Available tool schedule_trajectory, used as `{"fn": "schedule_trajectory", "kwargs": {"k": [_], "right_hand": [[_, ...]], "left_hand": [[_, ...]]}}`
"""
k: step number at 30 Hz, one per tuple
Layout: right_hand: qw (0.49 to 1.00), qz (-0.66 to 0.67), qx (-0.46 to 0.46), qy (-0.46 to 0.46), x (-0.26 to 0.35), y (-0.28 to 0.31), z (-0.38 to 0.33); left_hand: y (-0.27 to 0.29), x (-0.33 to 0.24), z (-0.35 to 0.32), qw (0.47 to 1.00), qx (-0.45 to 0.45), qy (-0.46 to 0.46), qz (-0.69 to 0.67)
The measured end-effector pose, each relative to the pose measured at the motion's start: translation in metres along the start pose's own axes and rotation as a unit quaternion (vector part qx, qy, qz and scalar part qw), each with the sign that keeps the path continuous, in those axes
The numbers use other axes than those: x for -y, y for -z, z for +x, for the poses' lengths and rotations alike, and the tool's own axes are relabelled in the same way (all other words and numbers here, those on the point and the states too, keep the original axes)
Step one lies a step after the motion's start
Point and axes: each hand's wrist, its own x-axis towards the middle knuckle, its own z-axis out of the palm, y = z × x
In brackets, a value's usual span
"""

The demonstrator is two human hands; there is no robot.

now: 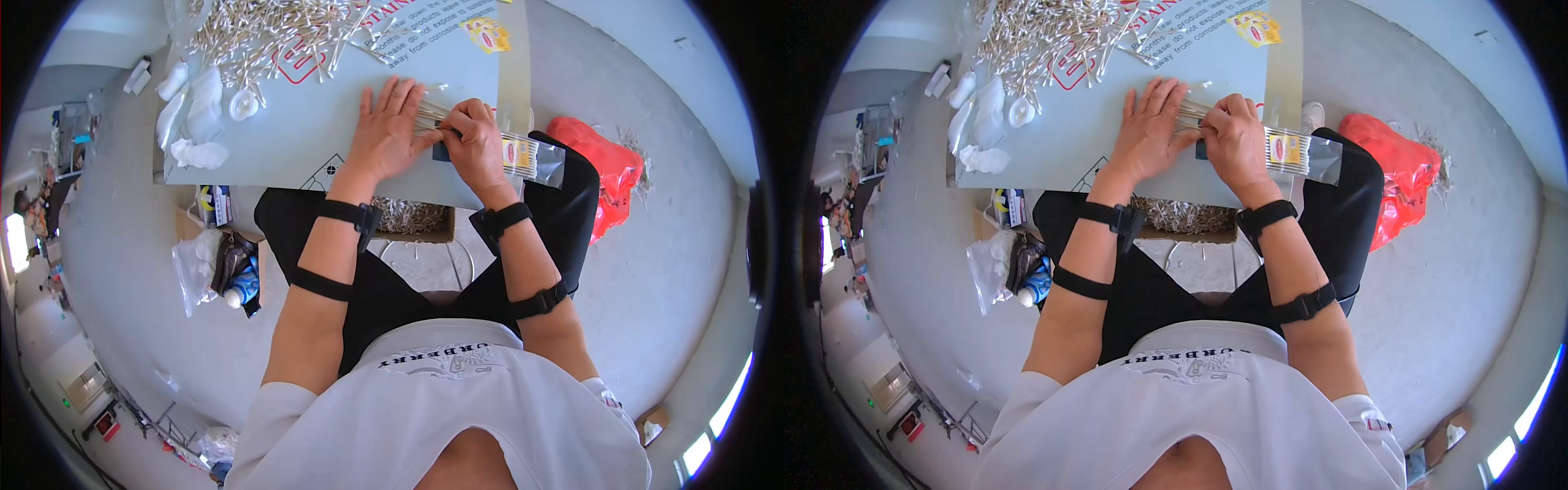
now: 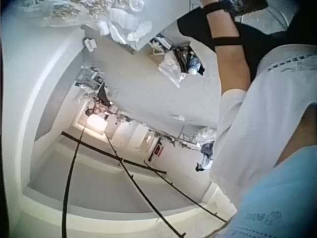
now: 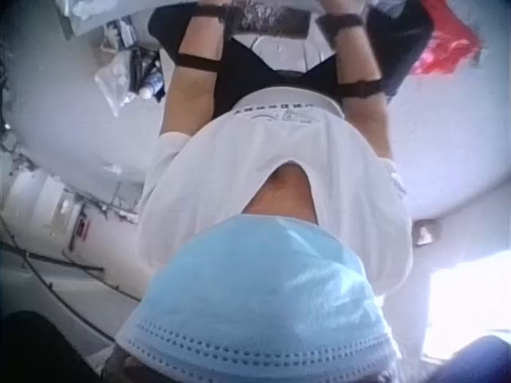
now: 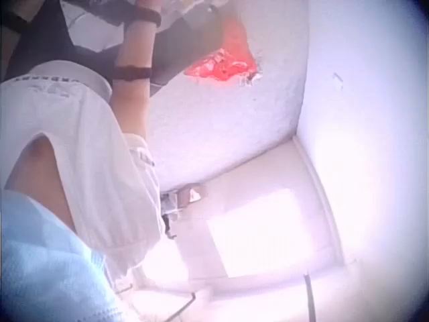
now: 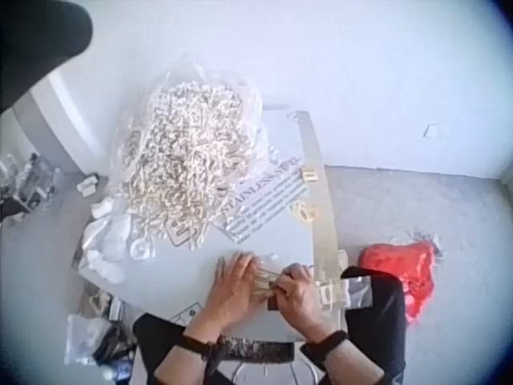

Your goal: Gathering and packaging a bundle of cotton swabs into a small plastic bag.

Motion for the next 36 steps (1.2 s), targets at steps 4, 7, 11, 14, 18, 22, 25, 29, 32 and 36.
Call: {"fn": "schedule_trajectory", "kwargs": {"k": [4, 7, 11, 14, 18, 22, 25, 29, 32, 36], "right_hand": [[0.995, 0.08, -0.054, -0.039, 0.001, -0.003, 0.002], [0.964, 0.213, -0.138, -0.074, -0.002, -0.008, 0.014], [0.939, 0.28, -0.196, -0.043, -0.009, -0.03, 0.03], [0.936, 0.286, -0.199, -0.037, -0.014, -0.038, 0.04], [0.917, 0.359, -0.157, -0.068, -0.014, -0.039, 0.035], [0.906, 0.353, -0.225, -0.065, -0.023, -0.033, 0.043], [0.942, 0.295, -0.148, -0.058, -0.021, -0.03, 0.058], [0.943, 0.29, -0.152, -0.054, -0.018, -0.032, 0.045], [0.915, 0.358, -0.159, -0.099, -0.025, -0.023, 0.028], [0.949, 0.28, -0.083, -0.116, -0.016, 0.007, 0.0]], "left_hand": [[-0.004, 0.02, 0.016, 0.989, -0.112, -0.018, -0.091], [-0.006, 0.021, 0.021, 0.924, -0.203, 0.04, -0.322], [-0.017, 0.013, 0.025, 0.818, -0.287, 0.118, -0.484], [-0.016, -0.001, 0.037, 0.827, -0.268, 0.089, -0.485], [-0.017, -0.005, 0.039, 0.811, -0.207, 0.08, -0.541], [-0.018, -0.002, 0.042, 0.758, -0.242, 0.11, -0.596], [-0.019, 0.0, 0.053, 0.783, -0.235, 0.053, -0.573], [-0.017, -0.004, 0.047, 0.757, -0.172, 0.077, -0.625], [-0.015, -0.003, 0.025, 0.902, -0.199, 0.01, -0.383], [-0.002, -0.009, -0.006, 0.959, -0.142, -0.029, -0.244]]}}
